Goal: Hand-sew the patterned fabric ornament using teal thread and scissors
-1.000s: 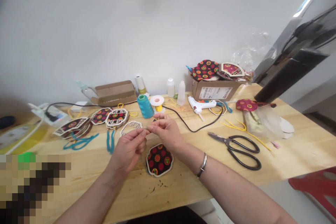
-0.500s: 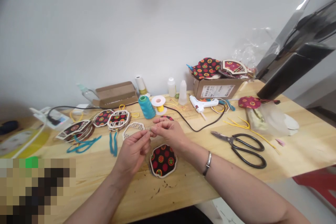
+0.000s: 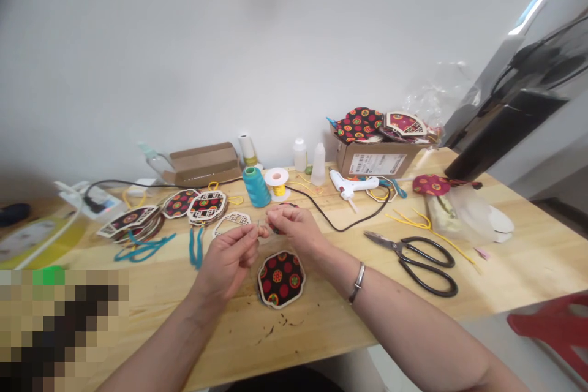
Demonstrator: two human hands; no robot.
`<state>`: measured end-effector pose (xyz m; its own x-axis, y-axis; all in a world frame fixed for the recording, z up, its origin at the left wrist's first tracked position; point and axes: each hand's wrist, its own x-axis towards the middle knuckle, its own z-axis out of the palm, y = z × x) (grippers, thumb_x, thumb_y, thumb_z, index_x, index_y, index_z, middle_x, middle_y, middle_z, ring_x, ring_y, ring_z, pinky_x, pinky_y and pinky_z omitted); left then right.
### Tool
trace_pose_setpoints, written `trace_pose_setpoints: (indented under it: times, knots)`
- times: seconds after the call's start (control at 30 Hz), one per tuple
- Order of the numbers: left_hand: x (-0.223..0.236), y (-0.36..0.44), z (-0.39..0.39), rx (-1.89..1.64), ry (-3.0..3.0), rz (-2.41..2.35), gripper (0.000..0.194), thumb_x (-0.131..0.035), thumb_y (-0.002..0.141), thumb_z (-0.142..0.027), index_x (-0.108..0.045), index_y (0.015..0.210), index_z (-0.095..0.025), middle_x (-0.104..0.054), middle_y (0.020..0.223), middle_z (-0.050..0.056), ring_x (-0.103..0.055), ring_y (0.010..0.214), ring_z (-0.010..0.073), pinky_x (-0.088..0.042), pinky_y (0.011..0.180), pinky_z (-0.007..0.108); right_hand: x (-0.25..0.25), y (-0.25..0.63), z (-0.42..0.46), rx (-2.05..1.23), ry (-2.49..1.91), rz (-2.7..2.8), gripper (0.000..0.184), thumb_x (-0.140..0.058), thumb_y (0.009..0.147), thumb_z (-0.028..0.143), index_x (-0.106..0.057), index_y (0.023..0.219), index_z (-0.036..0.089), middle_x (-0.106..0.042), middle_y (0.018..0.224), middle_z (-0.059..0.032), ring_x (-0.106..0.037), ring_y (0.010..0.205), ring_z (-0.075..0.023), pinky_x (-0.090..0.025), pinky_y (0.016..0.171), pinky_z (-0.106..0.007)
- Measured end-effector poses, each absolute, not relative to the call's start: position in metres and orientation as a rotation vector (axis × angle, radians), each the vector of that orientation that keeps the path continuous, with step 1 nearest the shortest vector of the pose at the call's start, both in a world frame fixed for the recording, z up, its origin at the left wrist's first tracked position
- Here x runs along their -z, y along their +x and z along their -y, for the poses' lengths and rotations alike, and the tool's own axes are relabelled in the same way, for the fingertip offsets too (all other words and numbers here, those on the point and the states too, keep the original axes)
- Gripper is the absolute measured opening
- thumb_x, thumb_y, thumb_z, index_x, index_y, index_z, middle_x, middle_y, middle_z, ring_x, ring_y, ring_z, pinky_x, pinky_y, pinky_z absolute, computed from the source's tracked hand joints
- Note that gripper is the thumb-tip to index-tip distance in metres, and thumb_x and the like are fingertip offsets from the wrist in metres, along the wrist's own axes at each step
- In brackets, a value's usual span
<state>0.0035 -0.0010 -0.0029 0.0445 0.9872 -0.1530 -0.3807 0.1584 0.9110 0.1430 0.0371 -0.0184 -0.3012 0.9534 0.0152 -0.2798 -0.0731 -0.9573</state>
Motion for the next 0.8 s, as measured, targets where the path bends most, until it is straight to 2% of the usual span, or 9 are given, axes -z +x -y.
trace_pose_setpoints:
  times: [0.2, 0.33, 0.57, 0.8]
  knots:
    - [0.0039, 0.0027, 0.0016, -1.247, 0.832, -0.986, 0.018, -0.074, 0.066, -0.028, -0.071, 0.069, -0.011, -0.042, 0.045, -0.005, -0.027, 0.041, 0.0028, -0.017, 0.041, 0.018, 0.0171, 0.1427, -0.0380, -1.523, -0.900, 1.174, 0.031, -0.060, 0.078, 0.044, -0.070, 0.074, 0.015, -0.062, 0.080, -0.0030, -0.047, 0.064, -0.0102, -0.037, 0.065, -0.027]
    - [0.0037, 0.0029, 0.0019, -1.254, 0.846, -0.983, 0.018, -0.073, 0.067, -0.029, -0.071, 0.069, -0.011, -0.039, 0.043, -0.006, -0.026, 0.041, 0.0033, -0.017, 0.041, 0.019, 0.0137, 0.1421, -0.0357, -1.515, -0.896, 1.209, 0.030, -0.062, 0.075, 0.044, -0.071, 0.075, 0.015, -0.063, 0.080, -0.0033, -0.050, 0.069, -0.0120, -0.038, 0.069, -0.028]
    - [0.0039, 0.0023, -0.0004, -1.276, 0.837, -1.001, 0.018, -0.074, 0.066, -0.029, -0.071, 0.069, -0.011, -0.040, 0.044, -0.006, -0.026, 0.041, 0.0036, -0.017, 0.041, 0.020, 0.0173, 0.1412, -0.0336, -1.496, -0.892, 1.273, 0.036, -0.055, 0.082, 0.049, -0.072, 0.078, 0.017, -0.064, 0.084, -0.0042, -0.054, 0.083, -0.0159, -0.039, 0.080, -0.031]
    - [0.0038, 0.0024, -0.0006, -1.272, 0.830, -1.020, 0.019, -0.075, 0.063, -0.030, -0.071, 0.068, -0.011, -0.037, 0.042, -0.007, -0.025, 0.040, 0.0035, -0.016, 0.041, 0.019, 0.0133, 0.1419, -0.0319, -1.453, -0.883, 1.324, 0.037, -0.053, 0.083, 0.049, -0.072, 0.080, 0.017, -0.064, 0.084, -0.0044, -0.055, 0.086, -0.0171, -0.039, 0.084, -0.033]
